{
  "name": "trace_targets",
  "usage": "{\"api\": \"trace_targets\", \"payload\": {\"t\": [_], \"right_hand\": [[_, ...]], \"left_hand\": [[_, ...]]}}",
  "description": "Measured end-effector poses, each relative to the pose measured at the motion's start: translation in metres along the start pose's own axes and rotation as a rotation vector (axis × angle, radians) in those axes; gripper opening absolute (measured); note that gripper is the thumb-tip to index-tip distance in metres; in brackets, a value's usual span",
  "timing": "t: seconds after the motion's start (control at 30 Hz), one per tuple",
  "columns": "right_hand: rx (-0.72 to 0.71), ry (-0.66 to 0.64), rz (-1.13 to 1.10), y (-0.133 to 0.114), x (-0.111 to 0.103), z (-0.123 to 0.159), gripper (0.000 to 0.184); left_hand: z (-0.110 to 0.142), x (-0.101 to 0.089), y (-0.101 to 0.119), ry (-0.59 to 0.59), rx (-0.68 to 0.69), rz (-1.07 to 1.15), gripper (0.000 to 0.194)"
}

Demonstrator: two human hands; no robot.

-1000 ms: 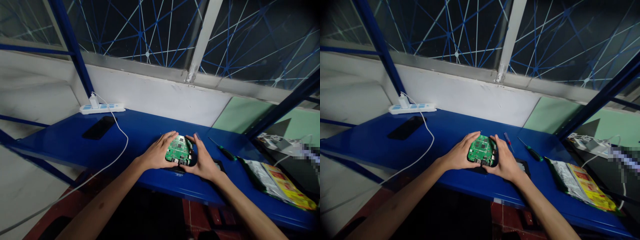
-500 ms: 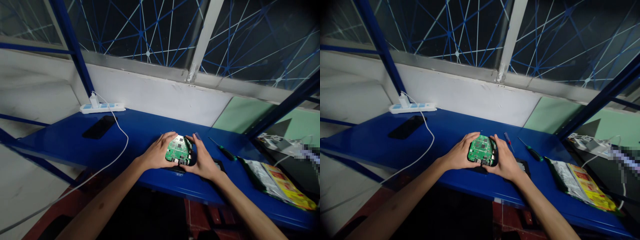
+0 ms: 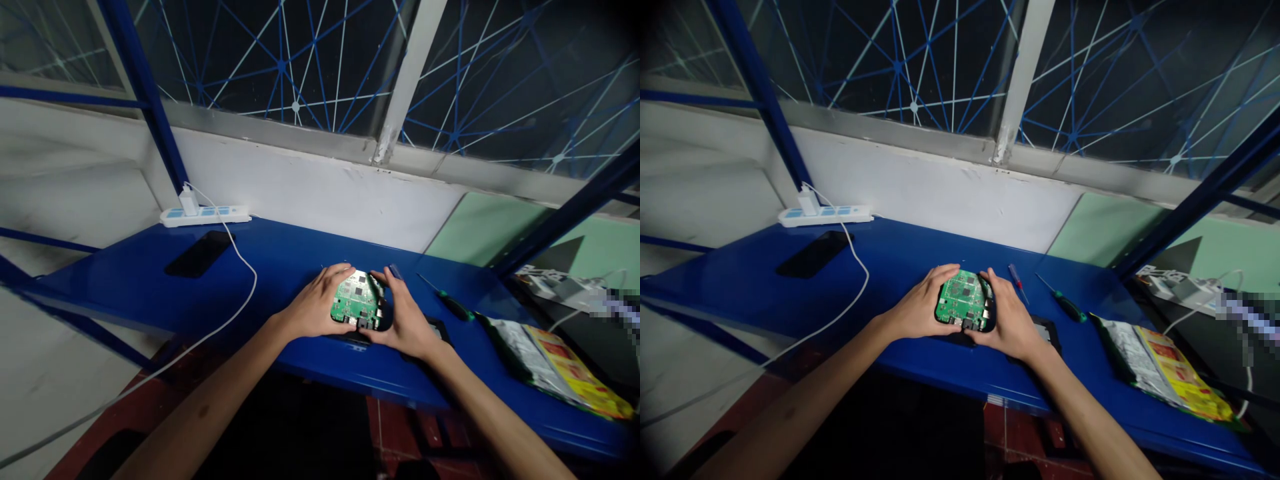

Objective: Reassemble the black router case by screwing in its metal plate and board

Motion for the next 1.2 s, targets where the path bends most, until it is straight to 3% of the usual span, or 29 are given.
{"api": "trace_targets", "payload": {"t": [0.6,0.73,0.93,1.2], "right_hand": [[0.033,-0.049,-0.046,0.0,-0.003,0.002,0.117],[0.044,-0.098,-0.109,-0.003,-0.006,0.001,0.105],[0.072,-0.051,-0.151,0.001,-0.01,0.0,0.087],[0.068,-0.101,-0.144,-0.001,-0.013,0.0,0.099]], "left_hand": [[-0.001,-0.003,0.0,0.022,-0.007,0.031,0.115],[-0.002,-0.01,0.001,0.055,-0.02,0.064,0.113],[-0.003,-0.01,-0.002,0.028,-0.043,0.048,0.11],[-0.002,-0.011,-0.005,0.017,-0.079,0.082,0.11]]}}
Point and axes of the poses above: each hand's wrist, its own z-axis away from the middle knuckle, its own x-axis out of the palm, y = z × x, the point moved 6 cm from there along -z, towards the middle knuckle, and after that the axes turned 12 degrees about -z, right-handed, at the moved point
